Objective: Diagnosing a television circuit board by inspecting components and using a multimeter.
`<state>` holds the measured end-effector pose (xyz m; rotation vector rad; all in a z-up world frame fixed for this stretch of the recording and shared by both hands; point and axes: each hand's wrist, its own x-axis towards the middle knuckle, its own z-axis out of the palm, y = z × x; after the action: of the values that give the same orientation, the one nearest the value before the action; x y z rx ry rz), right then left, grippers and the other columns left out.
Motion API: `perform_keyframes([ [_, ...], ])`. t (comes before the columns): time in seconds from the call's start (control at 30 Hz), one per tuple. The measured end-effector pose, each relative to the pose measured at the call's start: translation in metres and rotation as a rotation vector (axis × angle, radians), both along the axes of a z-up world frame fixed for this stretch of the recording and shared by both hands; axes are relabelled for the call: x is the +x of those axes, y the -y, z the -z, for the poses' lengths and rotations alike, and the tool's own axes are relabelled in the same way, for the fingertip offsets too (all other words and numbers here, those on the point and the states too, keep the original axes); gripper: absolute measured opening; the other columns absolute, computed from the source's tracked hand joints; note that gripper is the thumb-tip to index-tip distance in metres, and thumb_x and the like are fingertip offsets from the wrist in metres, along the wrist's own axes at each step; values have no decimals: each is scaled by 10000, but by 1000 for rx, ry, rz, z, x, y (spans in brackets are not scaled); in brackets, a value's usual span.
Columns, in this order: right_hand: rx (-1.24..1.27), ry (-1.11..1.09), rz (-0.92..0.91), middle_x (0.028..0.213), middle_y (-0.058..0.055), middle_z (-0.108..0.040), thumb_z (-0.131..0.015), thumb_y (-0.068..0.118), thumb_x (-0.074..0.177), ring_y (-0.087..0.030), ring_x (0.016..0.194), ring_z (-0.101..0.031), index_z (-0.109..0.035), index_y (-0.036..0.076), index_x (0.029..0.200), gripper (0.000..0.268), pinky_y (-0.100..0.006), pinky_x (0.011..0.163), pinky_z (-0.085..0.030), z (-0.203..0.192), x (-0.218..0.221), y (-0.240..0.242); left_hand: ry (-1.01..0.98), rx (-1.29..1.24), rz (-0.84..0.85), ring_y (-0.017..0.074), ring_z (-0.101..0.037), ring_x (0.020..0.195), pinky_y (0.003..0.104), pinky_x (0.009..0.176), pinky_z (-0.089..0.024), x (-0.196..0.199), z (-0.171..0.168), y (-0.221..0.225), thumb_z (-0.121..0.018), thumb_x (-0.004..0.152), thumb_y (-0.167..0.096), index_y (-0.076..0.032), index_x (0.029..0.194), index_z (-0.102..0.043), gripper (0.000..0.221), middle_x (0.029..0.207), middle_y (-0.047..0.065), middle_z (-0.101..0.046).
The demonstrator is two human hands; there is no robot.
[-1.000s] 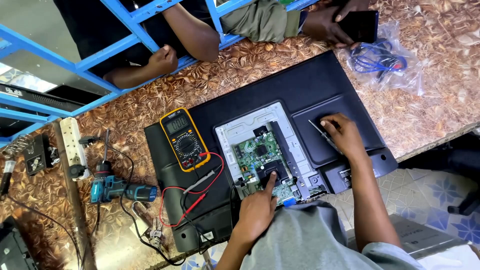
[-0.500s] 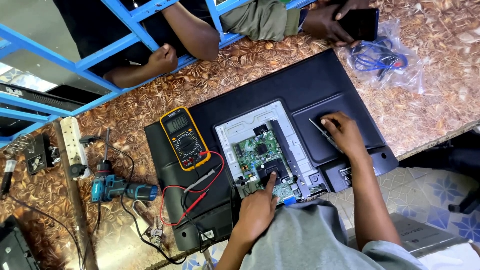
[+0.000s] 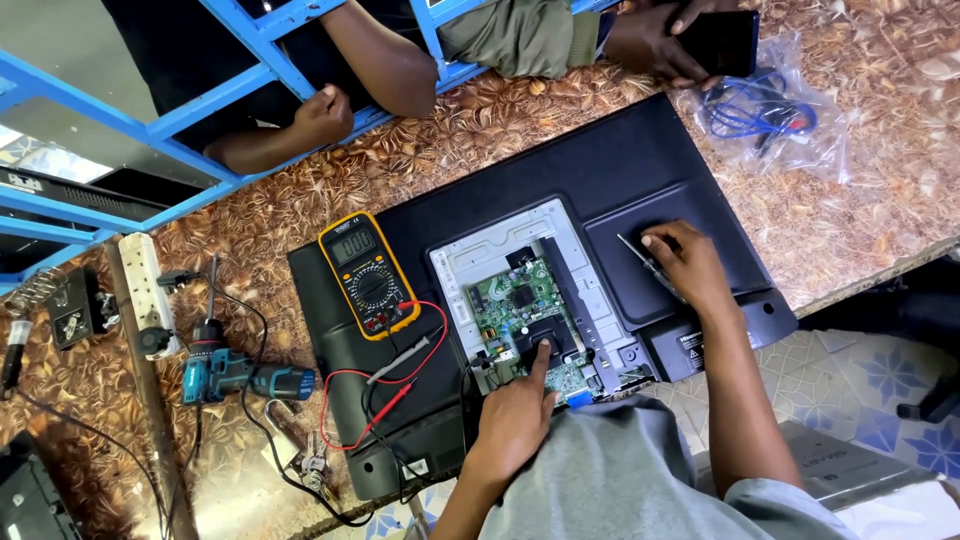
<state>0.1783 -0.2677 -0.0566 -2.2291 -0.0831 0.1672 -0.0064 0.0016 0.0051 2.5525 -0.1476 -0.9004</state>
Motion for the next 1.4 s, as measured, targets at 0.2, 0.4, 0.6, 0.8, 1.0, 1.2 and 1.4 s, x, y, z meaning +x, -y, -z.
perform_keyframes([
  [0.2, -3, -3, -8, 1099, -79, -681, -624, 249, 1041, -248, 965, -636, -736, 62, 1150, 243, -373, 816, -440, 1, 0, 1, 28, -33, -6, 345, -638, 679, 492, 575, -521, -2, 3, -1, -481, 1095, -295, -104, 1675, -80, 730, 863, 164, -658],
  [0.4, -9, 7, -3, 1113, -89, -692, -633, 241, 1035, -256, 1000, -647, -737, 65, 1175, 248, -373, 834, -448, 0, -1, 0, 49, -37, -15, 365, -658, 707, 513, 612, -530, -3, 9, -1, -477, 1091, -317, -108, 1673, -95, 727, 859, 163, -676],
  [0.6, 0, 17, -15, 1113, -95, -689, -632, 206, 1042, -253, 994, -651, -735, 55, 1166, 221, -370, 831, -452, -5, -2, -2, 30, -21, -12, 345, -652, 681, 498, 595, -532, 0, 5, 0, -468, 1096, -321, -114, 1677, -76, 730, 838, 161, -670],
  [0.8, 45, 120, -11, 1043, -203, -687, -683, 164, 1079, -416, 906, -656, -762, 39, 1156, 166, -471, 730, -501, 7, -2, 2, 27, -86, -22, 481, -736, 851, 570, 720, -565, 3, -9, -2, -495, 1037, -270, -111, 1662, -141, 735, 942, 279, -725],
  [1.0, 35, 117, -27, 1060, -215, -680, -680, 179, 1090, -425, 936, -653, -755, 27, 1162, 183, -484, 743, -502, 10, 0, 5, 34, -99, -43, 480, -737, 867, 576, 731, -564, 3, -10, -2, -490, 1034, -268, -110, 1662, -141, 735, 955, 279, -727],
  [1.2, 52, 121, -21, 1070, -220, -681, -681, 175, 1089, -453, 997, -648, -756, 35, 1165, 176, -506, 803, -495, 10, -1, 5, 71, -100, -91, 466, -739, 802, 561, 683, -564, 4, -23, 0, -487, 1035, -241, -66, 1659, -121, 744, 921, 277, -727],
  [1.4, 35, 122, -29, 1072, -221, -683, -698, 189, 1070, -461, 1020, -646, -765, 60, 1147, 164, -513, 825, -495, 9, -3, 5, 93, -74, -124, 443, -742, 761, 543, 651, -568, 2, -15, 1, -494, 1039, -254, -17, 1644, -139, 741, 887, 265, -730],
])
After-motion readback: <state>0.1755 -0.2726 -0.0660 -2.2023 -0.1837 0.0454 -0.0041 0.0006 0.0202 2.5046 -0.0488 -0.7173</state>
